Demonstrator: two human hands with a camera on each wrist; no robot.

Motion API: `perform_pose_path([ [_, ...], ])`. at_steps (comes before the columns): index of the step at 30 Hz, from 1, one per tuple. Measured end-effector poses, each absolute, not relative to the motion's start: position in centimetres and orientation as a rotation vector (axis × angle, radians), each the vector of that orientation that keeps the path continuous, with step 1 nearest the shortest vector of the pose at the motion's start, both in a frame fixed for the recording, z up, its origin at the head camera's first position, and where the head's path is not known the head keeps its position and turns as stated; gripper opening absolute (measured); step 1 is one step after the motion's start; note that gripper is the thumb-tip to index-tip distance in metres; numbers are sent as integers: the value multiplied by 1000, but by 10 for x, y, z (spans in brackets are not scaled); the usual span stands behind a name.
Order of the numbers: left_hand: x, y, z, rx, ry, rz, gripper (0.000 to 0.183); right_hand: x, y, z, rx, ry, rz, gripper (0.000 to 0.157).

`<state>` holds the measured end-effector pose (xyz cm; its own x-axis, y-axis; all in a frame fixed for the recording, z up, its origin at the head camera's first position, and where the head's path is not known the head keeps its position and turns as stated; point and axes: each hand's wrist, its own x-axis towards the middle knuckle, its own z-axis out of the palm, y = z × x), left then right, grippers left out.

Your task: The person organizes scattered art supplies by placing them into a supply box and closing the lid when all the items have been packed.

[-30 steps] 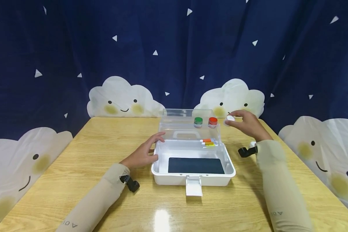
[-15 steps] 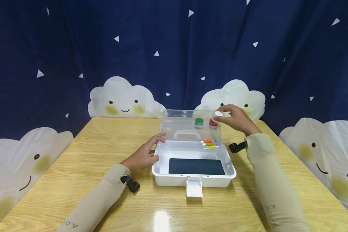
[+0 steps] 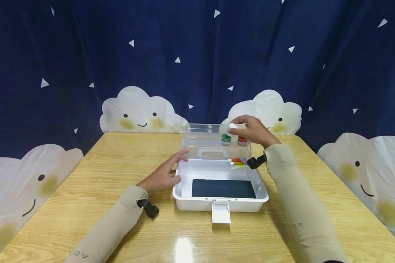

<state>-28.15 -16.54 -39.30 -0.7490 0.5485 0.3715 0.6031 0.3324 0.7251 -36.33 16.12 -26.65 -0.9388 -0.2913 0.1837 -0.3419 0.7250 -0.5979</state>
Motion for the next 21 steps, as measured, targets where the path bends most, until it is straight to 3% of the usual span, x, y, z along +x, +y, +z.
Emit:
perform_pose_path([
  [21,-284,-166,-399,-1076,-2523,-1383,54,-369,115,-270,601,-2856,922,38],
])
